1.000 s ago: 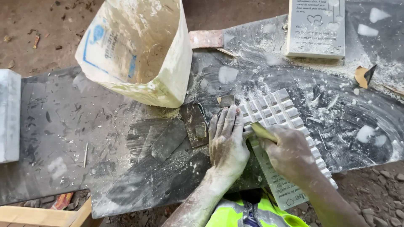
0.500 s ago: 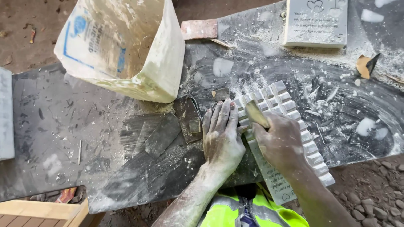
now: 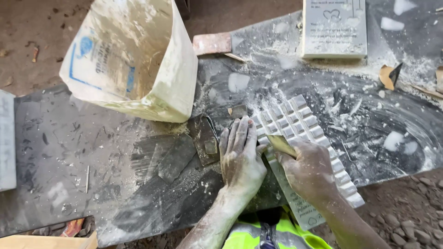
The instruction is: Sanding and cleaning stone memorial plaques
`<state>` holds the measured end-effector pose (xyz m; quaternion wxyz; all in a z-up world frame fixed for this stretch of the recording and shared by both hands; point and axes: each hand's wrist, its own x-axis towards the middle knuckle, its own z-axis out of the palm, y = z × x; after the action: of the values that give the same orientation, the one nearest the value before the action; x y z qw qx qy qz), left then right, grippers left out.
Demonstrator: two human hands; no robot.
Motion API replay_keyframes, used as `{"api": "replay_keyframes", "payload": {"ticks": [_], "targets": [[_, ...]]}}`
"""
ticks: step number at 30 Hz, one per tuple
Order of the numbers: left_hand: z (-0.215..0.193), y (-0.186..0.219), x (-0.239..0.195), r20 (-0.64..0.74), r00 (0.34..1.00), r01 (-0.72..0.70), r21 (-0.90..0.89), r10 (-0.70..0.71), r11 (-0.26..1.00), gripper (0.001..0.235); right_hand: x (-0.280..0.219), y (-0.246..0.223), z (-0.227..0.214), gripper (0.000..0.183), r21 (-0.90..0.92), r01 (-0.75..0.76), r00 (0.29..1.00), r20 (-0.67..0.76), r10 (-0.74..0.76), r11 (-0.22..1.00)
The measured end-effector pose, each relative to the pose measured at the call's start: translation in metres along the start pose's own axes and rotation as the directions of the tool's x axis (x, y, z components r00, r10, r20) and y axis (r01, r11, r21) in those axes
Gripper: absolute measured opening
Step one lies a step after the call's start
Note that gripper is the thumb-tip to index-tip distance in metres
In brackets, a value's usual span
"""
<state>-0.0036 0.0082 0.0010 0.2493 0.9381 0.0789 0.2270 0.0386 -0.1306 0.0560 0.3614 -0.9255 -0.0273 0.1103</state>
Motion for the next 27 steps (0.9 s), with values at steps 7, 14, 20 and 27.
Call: {"api": "replay_keyframes", "payload": {"ticks": [7, 14, 20, 27], "targets": [[0.003, -0.003, -0.001, -0.037, 0.999, -0.023, -0.027, 0.022, 0.999, 0.057, 0.006, 0.011, 0.011, 0.031, -0.216, 0.269, 0.963, 0.040, -0.267, 0.939], [0.006, -0.004, -0.002, -0.004, 1.000, -0.008, 0.010, 0.008, 1.000, 0.057, 0.031, -0.024, 0.013, 0.023, -0.120, 0.223, 0.970, 0.129, -0.208, 0.967], [0.005, -0.006, 0.000, -0.088, 0.993, -0.071, 0.059, 0.076, 0.996, 0.057, 0.034, -0.016, 0.025, 0.013, -0.124, 0.166, 0.985, -0.019, -0.170, 0.978], [0.010, -0.010, -0.002, -0.066, 0.995, -0.077, 0.048, 0.080, 0.996, 0.064, -0.002, 0.014, -0.033, 0.010, 0.301, -0.213, 0.953, -0.148, 0.266, 0.930]]}}
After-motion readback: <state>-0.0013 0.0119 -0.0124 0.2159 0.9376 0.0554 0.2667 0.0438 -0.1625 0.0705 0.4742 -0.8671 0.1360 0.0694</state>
